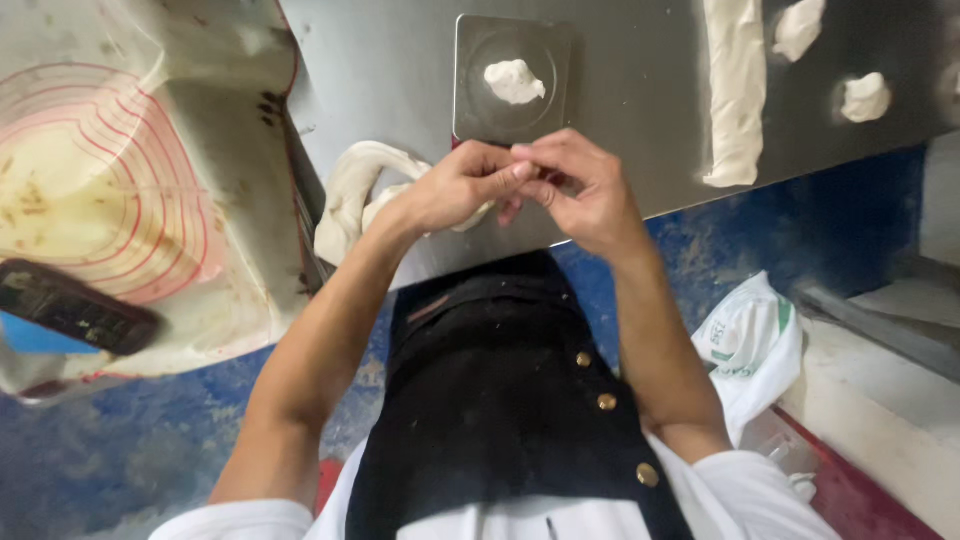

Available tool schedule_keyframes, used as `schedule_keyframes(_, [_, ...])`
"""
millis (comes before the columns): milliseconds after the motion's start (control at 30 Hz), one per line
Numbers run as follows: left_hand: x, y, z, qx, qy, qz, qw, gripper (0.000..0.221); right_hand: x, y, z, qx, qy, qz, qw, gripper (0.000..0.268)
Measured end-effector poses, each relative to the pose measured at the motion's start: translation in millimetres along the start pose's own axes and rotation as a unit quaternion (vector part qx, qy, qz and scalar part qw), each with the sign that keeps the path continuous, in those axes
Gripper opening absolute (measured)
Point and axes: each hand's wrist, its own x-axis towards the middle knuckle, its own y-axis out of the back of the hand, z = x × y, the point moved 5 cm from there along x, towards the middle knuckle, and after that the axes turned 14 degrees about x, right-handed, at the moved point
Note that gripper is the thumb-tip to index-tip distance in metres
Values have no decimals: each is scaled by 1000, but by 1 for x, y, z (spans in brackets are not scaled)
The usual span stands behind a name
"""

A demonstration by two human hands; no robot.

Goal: The person weighs pieces of dough on a digital scale and places them onto a large strip of dough on the counter.

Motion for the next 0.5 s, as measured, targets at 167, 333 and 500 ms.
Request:
schedule_keyframes(167, [-25,0,-21,49,-32,78,995,35,-20,-12,14,28,-16,66,997,5])
schedule_keyframes(333, [-36,29,-79,-12,-20,204,979,30,-47,15,2,298,118,147,936,16])
schedule_keyframes(500, [-58,6,-100,263,76,173,946,46,-54,46,-49,237,132,155,950,35])
